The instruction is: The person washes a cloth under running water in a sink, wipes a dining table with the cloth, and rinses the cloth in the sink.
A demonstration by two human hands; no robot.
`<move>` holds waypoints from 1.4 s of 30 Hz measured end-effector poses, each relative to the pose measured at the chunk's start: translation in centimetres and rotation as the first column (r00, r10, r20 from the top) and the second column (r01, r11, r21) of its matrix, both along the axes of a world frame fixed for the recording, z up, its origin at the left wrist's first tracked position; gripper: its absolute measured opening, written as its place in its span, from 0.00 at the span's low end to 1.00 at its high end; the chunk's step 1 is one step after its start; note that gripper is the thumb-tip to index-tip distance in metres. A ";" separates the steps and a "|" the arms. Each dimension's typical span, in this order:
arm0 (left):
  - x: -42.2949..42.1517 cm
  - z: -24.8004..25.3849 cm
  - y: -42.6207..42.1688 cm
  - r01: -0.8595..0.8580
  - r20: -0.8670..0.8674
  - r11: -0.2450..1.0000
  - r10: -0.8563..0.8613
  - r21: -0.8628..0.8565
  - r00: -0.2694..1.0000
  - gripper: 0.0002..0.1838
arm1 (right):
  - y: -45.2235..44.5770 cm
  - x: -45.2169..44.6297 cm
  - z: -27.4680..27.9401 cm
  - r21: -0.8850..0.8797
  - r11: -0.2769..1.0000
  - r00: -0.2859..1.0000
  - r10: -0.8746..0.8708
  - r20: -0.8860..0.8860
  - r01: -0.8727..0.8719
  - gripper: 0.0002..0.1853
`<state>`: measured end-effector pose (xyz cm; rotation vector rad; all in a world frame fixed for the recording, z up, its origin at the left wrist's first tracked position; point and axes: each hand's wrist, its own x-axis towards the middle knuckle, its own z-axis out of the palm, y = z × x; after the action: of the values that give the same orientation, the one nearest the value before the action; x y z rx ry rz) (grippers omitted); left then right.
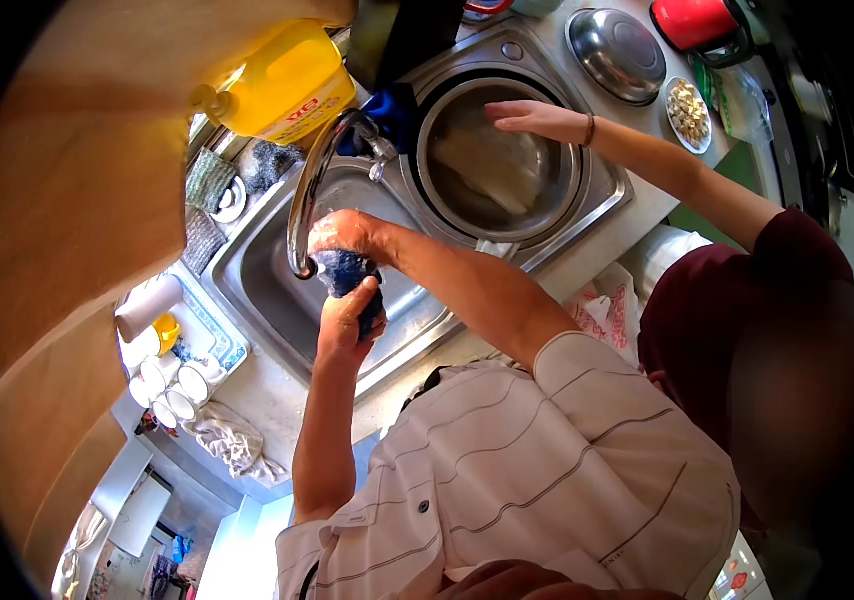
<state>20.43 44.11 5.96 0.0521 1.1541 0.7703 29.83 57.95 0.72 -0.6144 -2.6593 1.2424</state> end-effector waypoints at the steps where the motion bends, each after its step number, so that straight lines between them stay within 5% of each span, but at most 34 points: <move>1: 0.6 0.4 0.2 -0.020 -0.043 0.999 0.018 -0.029 0.999 0.16 | -1.0 -0.1 -1.3 -0.484 0.854 0.970 -0.238 -0.039 0.190 0.13; 2: 0.2 -0.7 -0.2 0.007 -0.031 0.999 -0.008 -0.043 0.999 0.18 | -2.2 -0.3 -2.8 -0.843 0.462 0.892 -0.451 0.044 0.275 0.13; 4: 0.6 -0.8 -0.4 0.068 -0.103 0.996 -0.074 -0.057 0.992 0.17 | -3.1 -0.4 -4.2 -0.852 0.432 0.886 -0.456 0.077 0.297 0.14; 6: 1.0 -1.5 -1.0 0.126 -0.203 0.990 -0.138 -0.070 0.970 0.17 | -4.1 -0.1 -5.3 -0.928 0.215 0.793 -0.597 0.120 0.303 0.12; 8: 1.5 -2.1 -1.0 0.184 -0.302 0.980 -0.200 -0.082 0.932 0.17 | -4.3 -0.2 -5.6 -0.875 0.278 0.798 -0.574 0.180 0.397 0.14; 10: 2.1 -2.4 -1.0 0.270 -0.492 0.951 -0.310 -0.151 0.814 0.15 | -4.5 -0.2 -5.0 -0.655 0.487 0.794 -0.523 0.312 0.578 0.13; 12: 2.1 -4.4 -1.4 0.278 -0.529 0.943 -0.334 -0.186 0.780 0.16 | -4.7 0.1 -5.0 -0.641 0.448 0.767 -0.513 0.386 0.623 0.12; 14: 2.1 -5.8 -1.9 0.459 -0.718 0.875 -0.419 -0.156 0.555 0.18 | -4.8 -0.1 -6.4 -0.506 0.564 0.755 -0.540 0.372 0.652 0.12; 16: 3.0 -2.3 -0.3 0.539 -0.714 0.786 -0.561 -0.301 0.419 0.20 | -4.9 -0.5 -7.7 -0.339 0.675 0.749 -0.522 0.408 0.655 0.13; 23: 4.0 -3.8 -2.9 0.664 -0.870 0.691 -0.478 -0.287 0.121 0.21 | -6.1 0.6 -10.7 -0.206 0.733 0.668 -0.418 0.616 0.649 0.13; 27: 4.3 -4.3 -3.2 0.668 -0.913 0.699 -0.402 -0.255 0.071 0.22 | -6.2 1.0 -11.2 -0.158 0.778 0.696 -0.428 0.577 0.609 0.14; 31: 3.3 -3.0 -2.8 0.653 -0.929 0.720 -0.363 -0.234 0.067 0.23 | -5.6 2.0 -6.7 -0.304 0.692 0.742 -0.513 0.431 0.655 0.14; 33: 2.1 -2.1 -2.6 0.545 -0.765 0.831 -0.421 -0.110 0.488 0.29 | -5.7 2.9 -5.2 -0.466 0.554 0.696 -0.684 0.218 0.690 0.17; 34: 1.7 -1.4 -2.5 0.538 -0.766 0.836 -0.417 -0.111 0.489 0.29 | -5.1 3.2 -3.5 -0.467 0.559 0.702 -0.679 0.216 0.685 0.17; 36: 1.1 0.2 -3.2 0.324 -0.512 0.945 -0.254 0.051 0.821 0.31 | -4.2 3.9 -0.7 -0.257 0.636 0.672 -0.736 0.079 0.728 0.16; 38: 0.4 0.8 -4.0 0.341 -0.521 0.940 -0.281 0.020 0.806 0.30 | -2.7 4.7 -0.9 -0.022 0.717 0.710 -0.695 -0.115 0.697 0.13; 42: -0.1 0.2 -6.6 0.249 -0.436 0.968 -0.212 0.028 0.874 0.31 | -1.0 5.2 0.3 0.068 0.722 0.721 -0.670 -0.179 0.688 0.13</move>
<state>20.31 37.47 6.19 0.4440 1.5029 0.6061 35.01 56.97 1.06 -1.2773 -2.0378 0.8340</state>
